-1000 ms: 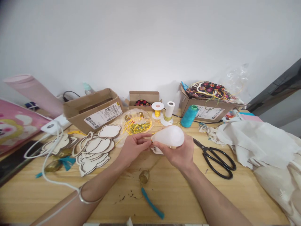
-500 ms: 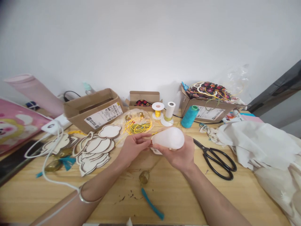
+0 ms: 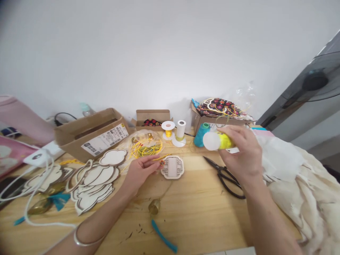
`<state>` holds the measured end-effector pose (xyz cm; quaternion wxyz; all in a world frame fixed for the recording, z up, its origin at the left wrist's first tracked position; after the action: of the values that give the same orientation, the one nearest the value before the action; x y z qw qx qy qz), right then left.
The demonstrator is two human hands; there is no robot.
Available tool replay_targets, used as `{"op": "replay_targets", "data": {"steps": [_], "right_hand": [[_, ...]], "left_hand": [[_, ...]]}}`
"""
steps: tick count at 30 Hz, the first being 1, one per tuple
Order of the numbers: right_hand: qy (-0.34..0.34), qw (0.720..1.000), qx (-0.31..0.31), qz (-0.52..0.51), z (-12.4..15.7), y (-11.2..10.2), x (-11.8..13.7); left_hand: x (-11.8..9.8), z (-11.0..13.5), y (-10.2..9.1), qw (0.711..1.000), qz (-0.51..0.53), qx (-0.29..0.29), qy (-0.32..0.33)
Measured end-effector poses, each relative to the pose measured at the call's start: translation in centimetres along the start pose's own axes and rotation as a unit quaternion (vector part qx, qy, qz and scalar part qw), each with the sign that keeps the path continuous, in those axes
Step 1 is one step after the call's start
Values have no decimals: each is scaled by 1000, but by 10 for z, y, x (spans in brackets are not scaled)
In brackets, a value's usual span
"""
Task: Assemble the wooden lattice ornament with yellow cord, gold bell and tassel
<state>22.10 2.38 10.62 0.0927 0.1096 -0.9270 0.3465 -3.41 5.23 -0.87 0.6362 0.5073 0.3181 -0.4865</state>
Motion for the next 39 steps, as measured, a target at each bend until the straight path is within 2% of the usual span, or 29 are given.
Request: {"op": "replay_targets", "data": {"steps": [2,4,7,10,15,18,21,26,30,32,34,39], "right_hand": [[-133,983,33,119,-3,0,4],[-240,939,90,229,0,12,3],[-344,860,169,338,8,38,-3],[-399,808,203,382,10,60,-4],[-429,783,202,402,10,82,-4],[-429,788,190,399,12,84,-5],[-417,807,180,377,14,75,2],[-391,887,110,220,17,50,41],[-333,935,71,100,28,55,53],[-288,954,60,63,33,65,47],[-253,966,53,30,39,73,39],[-218,972,63,-54,45,77,34]], "left_hand": [[0,-1,0,1000,-5,6,6],[1,-2,0,1000,-7,15,12],[3,-3,0,1000,-8,22,18],[4,-4,0,999,-15,25,24],[3,-5,-3,999,-23,20,37],[4,-7,-3,999,-28,17,39],[5,-8,-2,999,-38,19,34],[5,-11,-1,993,-96,28,63],[-1,-12,3,969,-207,37,132],[-7,-13,9,944,-274,49,177],[-13,-14,17,903,-353,63,236],[-24,-15,40,763,-523,79,372]]}}
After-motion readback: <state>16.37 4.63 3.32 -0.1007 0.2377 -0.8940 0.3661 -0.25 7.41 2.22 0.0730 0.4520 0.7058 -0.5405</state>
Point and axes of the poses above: each hand's wrist, its own z-axis away from the middle knuckle, its own y-axis out of the palm, x = y × z, the point moved 6 cm from there along -z, towards the middle knuckle, and after that the axes turned 13 degrees about z, right-handed, at the moved point
